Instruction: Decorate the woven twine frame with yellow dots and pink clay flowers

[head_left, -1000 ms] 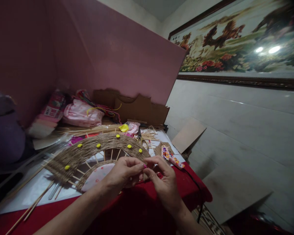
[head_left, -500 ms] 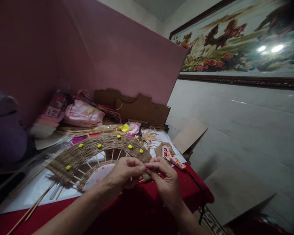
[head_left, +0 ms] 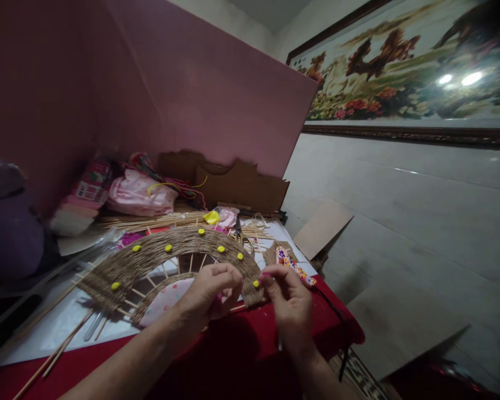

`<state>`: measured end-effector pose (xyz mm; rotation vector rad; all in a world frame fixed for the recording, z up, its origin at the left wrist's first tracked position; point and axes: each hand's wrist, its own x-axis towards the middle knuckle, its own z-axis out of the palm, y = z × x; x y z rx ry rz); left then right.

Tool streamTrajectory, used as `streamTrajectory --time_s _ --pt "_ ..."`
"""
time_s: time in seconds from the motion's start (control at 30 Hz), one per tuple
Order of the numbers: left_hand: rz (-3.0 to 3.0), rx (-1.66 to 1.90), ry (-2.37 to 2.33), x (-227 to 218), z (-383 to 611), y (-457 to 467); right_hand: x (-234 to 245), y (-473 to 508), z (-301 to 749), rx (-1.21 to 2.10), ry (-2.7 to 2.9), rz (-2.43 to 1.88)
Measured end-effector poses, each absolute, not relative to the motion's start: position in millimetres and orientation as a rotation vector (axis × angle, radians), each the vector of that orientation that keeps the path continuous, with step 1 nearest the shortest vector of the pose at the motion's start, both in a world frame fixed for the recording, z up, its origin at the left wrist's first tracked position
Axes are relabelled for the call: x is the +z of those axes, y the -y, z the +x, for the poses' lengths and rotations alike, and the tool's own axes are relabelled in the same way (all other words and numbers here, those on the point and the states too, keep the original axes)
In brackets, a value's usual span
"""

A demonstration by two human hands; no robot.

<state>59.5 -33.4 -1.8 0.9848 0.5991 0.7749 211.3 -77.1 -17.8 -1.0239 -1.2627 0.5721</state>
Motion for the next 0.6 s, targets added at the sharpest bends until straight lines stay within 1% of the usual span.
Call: streamTrajectory --time_s 0.1,0.17,0.23,0.43,0.6 --pt "0.925 0.777 -0.557 0 57 33 -14 73 214 0.880 0.960 -0.934" --pt "0.899 0.780 -0.565 0 56 34 -13 72 213 1.062 0.908 -0.896" --pt "0.877 0.782 -0.603 -1 56 34 -14 73 211 1.153 0.908 -0.879" --pt "0.768 0.734 -0.551 -6 53 29 -23 77 206 1.168 1.009 -0.882" --pt "0.631 0.831 -0.437 -3 55 28 -24 85 199 1.087 1.163 -0.955"
